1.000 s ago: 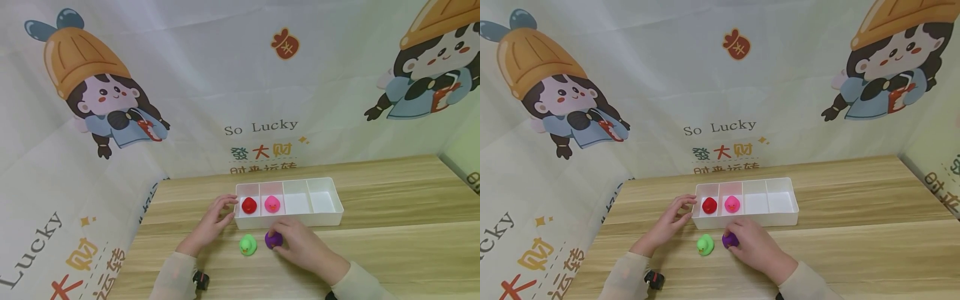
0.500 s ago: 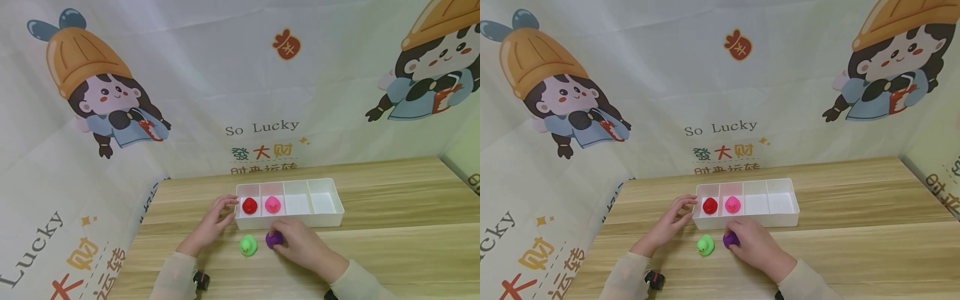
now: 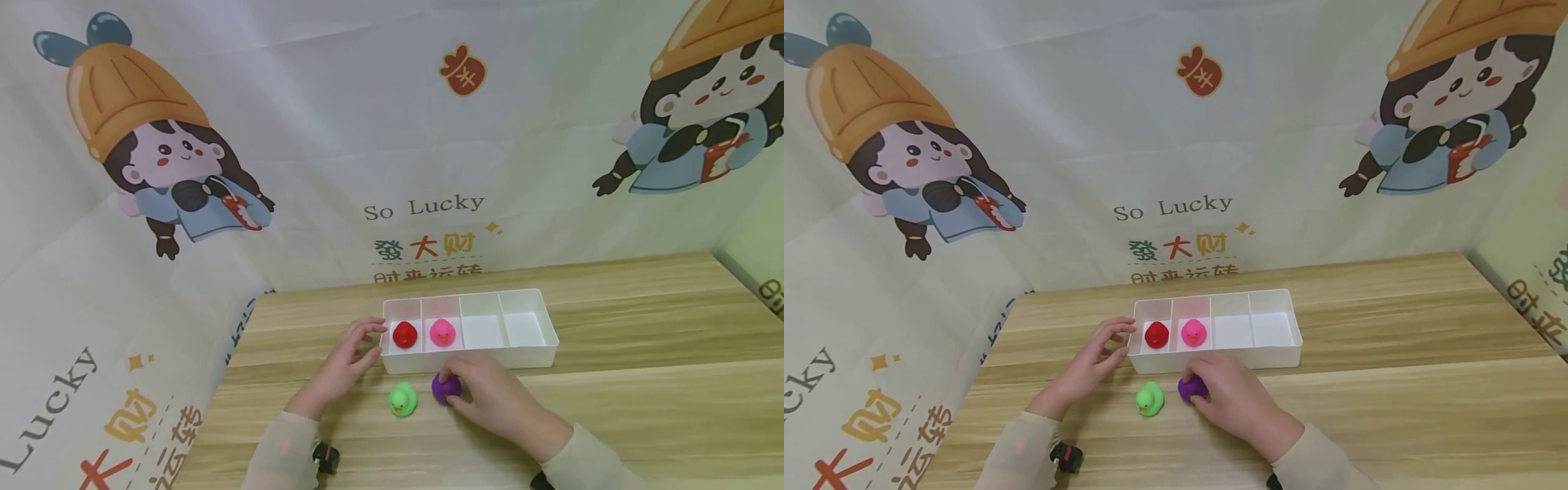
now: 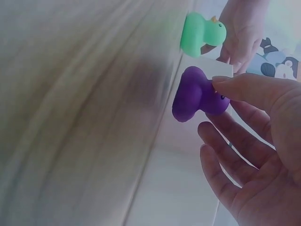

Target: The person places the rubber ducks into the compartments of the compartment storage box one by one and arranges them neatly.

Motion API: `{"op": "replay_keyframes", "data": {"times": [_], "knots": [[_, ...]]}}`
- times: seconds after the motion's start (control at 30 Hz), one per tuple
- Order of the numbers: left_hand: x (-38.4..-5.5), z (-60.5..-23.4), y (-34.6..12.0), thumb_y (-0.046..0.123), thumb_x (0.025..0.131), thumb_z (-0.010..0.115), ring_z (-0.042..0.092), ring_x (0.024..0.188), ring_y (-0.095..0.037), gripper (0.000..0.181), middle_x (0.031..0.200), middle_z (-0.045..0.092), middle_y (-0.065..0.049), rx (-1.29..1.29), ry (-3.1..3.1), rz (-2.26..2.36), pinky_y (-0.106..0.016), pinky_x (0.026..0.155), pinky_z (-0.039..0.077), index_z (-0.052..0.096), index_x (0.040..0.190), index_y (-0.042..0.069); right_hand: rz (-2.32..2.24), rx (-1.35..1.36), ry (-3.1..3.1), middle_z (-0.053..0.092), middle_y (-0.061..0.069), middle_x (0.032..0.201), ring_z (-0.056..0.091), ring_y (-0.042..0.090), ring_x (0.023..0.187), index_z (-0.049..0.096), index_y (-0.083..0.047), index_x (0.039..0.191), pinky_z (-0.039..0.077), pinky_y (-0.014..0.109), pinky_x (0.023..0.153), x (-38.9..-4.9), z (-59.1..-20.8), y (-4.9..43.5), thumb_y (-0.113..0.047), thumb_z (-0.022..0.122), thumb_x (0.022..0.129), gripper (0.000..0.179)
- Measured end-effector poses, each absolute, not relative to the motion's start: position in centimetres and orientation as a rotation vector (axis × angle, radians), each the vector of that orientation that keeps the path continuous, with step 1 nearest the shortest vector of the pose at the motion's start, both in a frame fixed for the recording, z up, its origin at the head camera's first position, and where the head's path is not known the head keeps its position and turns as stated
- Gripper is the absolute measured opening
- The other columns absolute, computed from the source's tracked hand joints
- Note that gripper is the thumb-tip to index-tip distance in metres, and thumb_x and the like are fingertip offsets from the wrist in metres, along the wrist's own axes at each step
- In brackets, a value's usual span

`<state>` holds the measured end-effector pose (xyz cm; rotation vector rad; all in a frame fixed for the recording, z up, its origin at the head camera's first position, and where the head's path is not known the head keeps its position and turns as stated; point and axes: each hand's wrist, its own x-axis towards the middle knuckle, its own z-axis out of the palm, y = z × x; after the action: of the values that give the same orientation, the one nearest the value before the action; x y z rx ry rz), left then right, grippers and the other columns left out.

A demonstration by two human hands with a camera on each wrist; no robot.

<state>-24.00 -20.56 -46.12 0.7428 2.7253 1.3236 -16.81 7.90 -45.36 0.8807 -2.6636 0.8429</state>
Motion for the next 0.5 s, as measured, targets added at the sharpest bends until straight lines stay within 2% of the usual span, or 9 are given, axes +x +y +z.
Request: {"op": "replay_keyframes", "data": {"times": [0.23,0.5], "knots": [[-23.9,-46.2,-20.5,0.007,0.102,0.061,0.054,0.125,-0.033,0.033,0.155,0.047,-0.009,0.727,2.724,1.316,-0.057,0.105,0.048,0.057,0.135,0.007,0.839,0.832,-2.694,0.074,-0.008,0.1,0.066,0.011,0.096,0.072,-0.018,0.099,0.058,0.032,0.09,-16.6,-44.9,8.2,-0.012,0.085,0.08,0.025],[-24.0,-46.2,-20.6,0.006,0.102,0.06,0.055,0.124,-0.034,0.034,0.155,0.047,-0.01,0.72,2.731,1.331,-0.056,0.104,0.048,0.057,0.136,0.004,0.854,0.827,-2.677,0.074,-0.008,0.1,0.065,0.01,0.096,0.071,-0.019,0.098,0.059,0.031,0.089,-16.5,-44.2,8.6,-0.011,0.085,0.079,0.025]]}}
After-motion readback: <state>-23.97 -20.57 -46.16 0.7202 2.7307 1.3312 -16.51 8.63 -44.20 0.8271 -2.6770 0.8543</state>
